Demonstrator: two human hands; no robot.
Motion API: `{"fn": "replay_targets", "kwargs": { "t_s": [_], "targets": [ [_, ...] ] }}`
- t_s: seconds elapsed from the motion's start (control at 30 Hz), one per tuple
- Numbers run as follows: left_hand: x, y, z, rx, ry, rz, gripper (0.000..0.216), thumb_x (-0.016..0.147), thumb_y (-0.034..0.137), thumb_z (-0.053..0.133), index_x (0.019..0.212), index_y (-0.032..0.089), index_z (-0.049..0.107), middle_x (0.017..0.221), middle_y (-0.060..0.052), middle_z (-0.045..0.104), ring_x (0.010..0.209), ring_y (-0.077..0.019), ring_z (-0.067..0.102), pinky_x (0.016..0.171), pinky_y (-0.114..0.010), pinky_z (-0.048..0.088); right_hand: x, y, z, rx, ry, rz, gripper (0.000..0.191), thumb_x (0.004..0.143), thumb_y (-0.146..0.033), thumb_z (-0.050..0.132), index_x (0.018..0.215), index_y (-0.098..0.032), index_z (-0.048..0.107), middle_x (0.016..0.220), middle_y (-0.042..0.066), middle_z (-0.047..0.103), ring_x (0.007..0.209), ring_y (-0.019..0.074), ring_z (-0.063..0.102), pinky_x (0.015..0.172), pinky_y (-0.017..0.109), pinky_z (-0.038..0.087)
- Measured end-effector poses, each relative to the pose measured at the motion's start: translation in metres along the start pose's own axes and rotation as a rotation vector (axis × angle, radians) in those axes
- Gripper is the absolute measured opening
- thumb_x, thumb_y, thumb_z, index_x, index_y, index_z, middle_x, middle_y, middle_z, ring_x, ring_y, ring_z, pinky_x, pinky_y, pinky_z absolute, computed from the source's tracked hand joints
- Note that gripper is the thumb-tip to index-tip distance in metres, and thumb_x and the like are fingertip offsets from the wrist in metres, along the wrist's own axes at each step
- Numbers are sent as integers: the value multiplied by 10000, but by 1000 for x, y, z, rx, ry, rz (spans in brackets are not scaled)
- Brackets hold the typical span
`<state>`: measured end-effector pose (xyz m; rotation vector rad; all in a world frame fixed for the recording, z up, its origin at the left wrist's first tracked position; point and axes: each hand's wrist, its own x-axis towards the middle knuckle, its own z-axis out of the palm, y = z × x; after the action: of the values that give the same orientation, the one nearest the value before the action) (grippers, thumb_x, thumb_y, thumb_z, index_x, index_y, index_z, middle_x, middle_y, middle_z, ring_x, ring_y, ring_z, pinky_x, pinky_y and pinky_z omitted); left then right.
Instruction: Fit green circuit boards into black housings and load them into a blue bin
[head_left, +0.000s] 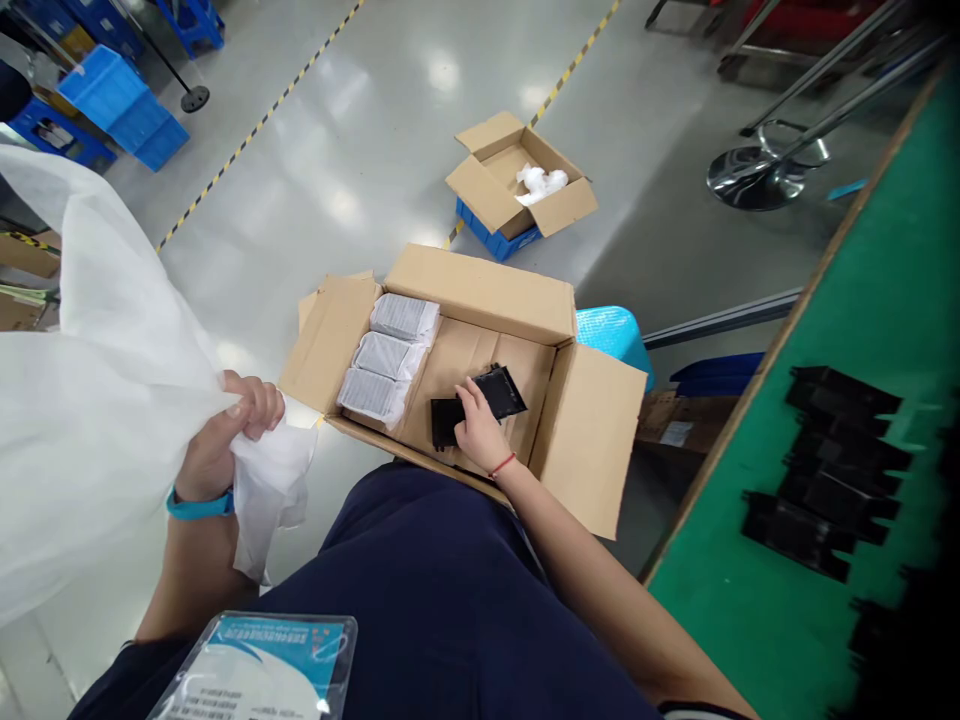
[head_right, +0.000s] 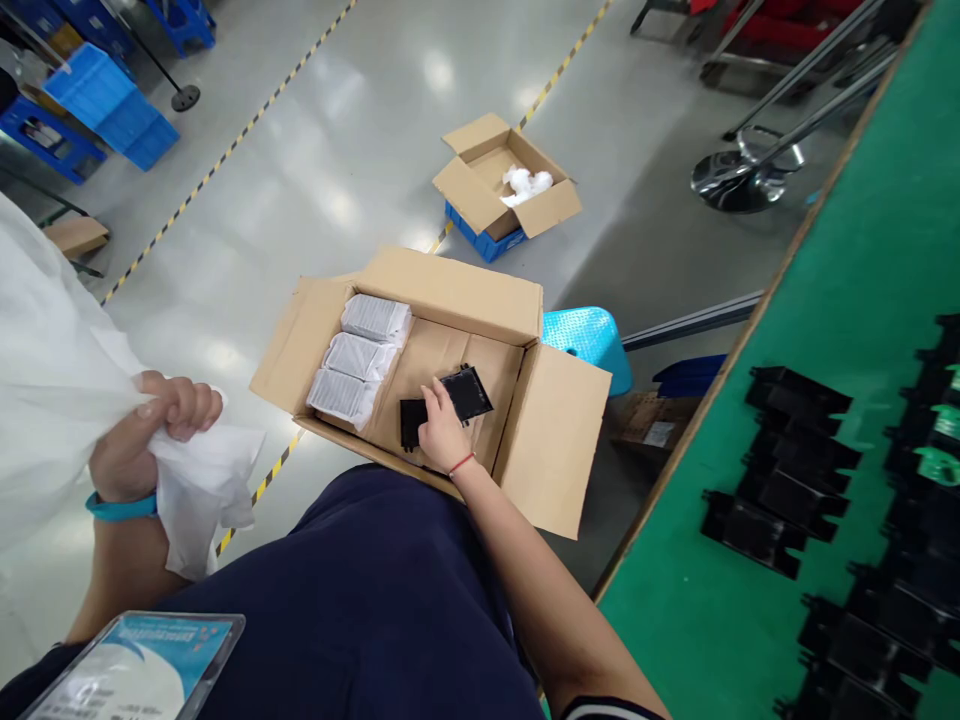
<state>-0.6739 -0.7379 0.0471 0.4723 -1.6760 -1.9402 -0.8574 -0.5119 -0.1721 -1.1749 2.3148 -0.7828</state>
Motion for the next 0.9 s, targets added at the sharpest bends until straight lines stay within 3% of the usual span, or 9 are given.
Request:
{"fn": "replay_targets", "kwargs": {
  "t_s": [0.07, 0.13, 0.2, 0.3, 0.5, 0.63, 0.73, 0.9],
  "targets": [
    [4, -2, 3, -5, -22, -3, 240, 853, 260, 538, 651, 164, 451, 510, 38, 349, 460, -86, 335, 489, -281, 257, -4, 5, -6, -162, 79, -16, 541, 768, -104, 419, 1309, -86, 417, 1420, 182, 349, 1340, 275, 282, 1086, 460, 266],
    [7, -2, 5, -4, -50, -1, 243, 851, 258, 545, 646, 164, 454, 509, 36, 359, 458, -84, 335, 486, -278, 258, -7, 8, -9, -290, 126, 101, 486, 842, -235, 449, 1293, -56, 424, 1334, 212, 434, 1253, 305, 372, 1029, 456, 315],
    [8, -2, 6, -3, -61, -4, 243, 852, 255, 544, 645, 164, 456, 512, 36, 362, 456, -83, 331, 487, -277, 255, -10, 9, -11, -381, 64, 221, 494, 877, -386, 450, 1236, -47, 469, 1181, 215, 528, 1096, 307, 478, 925, 429, 383],
    [6, -1, 7, 1, -46, -6, 238, 849, 249, 543, 645, 163, 456, 517, 38, 356, 462, -84, 336, 495, -279, 259, -18, 7, -10, -468, -99, 279, 458, 898, -473, 409, 1110, -89, 541, 1032, 171, 570, 950, 274, 536, 820, 372, 411],
    [8, -4, 15, -11, -35, -55, 255, 841, 259, 561, 629, 164, 456, 512, 39, 348, 461, -82, 333, 496, -273, 256, -10, -8, 4, -432, -244, 340, 256, 908, -332, 442, 1044, -127, 512, 1024, 124, 593, 892, 208, 597, 720, 272, 419],
    [12, -13, 29, -8, -30, -153, 312, 811, 297, 620, 590, 176, 436, 476, 41, 345, 441, -88, 321, 479, -272, 250, 10, -18, 5, -332, -213, 371, 187, 911, -218, 383, 1028, -138, 504, 1009, 113, 615, 841, 189, 622, 675, 265, 425],
    [14, -23, 35, 1, -62, -227, 360, 819, 301, 622, 552, 178, 416, 462, 40, 335, 431, -88, 313, 469, -271, 252, 8, -25, -18, -235, -72, 386, 179, 886, -192, 379, 994, -151, 516, 1003, 109, 623, 834, 190, 618, 693, 274, 436],
    [20, -40, 42, 10, -124, -282, 401, 826, 341, 610, 520, 175, 410, 460, 34, 331, 433, -86, 322, 458, -258, 265, -46, -8, -96, -54, 527, 463, 231, 837, -269, 405, 1009, -160, 515, 964, 110, 625, 860, 214, 594, 743, 319, 459]
  ]
}}
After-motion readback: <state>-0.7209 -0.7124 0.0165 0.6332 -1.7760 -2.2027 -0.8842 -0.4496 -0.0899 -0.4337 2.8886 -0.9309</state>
